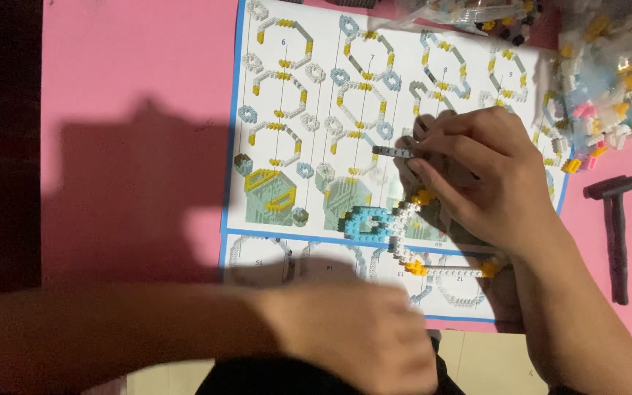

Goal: The person assembles small plastic bricks by hand, following a printed instruction sheet. They connect white, yellow, and blue pieces into a curved structure, occasionally picking up additional bricks from nearby bags.

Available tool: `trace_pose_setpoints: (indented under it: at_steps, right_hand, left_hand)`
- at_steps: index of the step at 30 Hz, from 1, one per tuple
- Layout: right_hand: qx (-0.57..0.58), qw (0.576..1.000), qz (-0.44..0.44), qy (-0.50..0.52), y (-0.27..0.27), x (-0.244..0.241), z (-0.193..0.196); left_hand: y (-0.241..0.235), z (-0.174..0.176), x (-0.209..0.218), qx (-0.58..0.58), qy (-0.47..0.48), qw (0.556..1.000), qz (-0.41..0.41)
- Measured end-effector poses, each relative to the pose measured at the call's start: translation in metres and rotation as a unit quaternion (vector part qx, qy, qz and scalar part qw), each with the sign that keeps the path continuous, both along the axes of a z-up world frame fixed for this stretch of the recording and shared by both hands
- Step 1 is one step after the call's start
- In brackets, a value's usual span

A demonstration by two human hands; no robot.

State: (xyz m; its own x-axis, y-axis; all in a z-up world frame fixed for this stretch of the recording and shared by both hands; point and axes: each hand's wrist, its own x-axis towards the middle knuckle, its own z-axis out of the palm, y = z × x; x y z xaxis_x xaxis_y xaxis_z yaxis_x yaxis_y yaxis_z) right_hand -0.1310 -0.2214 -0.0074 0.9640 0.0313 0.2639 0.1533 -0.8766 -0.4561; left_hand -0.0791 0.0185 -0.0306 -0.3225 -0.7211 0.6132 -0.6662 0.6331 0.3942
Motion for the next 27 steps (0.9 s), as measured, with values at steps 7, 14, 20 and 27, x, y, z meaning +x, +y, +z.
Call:
trace_pose_setpoints:
  at_steps: [7, 14, 20, 27]
  right_hand:
    - [-0.028, 1.0, 0.009, -0.008, 0.001, 0.0, 0.0]
    - [-0.01, 1.0, -0.018, 0.011, -0.007, 0.002, 0.008]
    - [0.002, 0.996, -0.09, 0.015, -0.021, -0.007, 0.014]
    - [-0.247, 0.954, -0.172, -0.018, -0.062, -0.002, 0.018]
  left_hand:
    - [-0.031, -0.038, -0.079, 0.256, -0.011, 0.932, -0.257]
    - [-0.03, 0.015, -0.015, 0.441, -0.048, 0.844, -0.301]
    - [-0.034, 0.018, -0.004, 0.428, 0.021, 0.842, -0.326]
    - [-0.046, -0.03, -0.045, 0.276, -0.042, 0.893, -0.352]
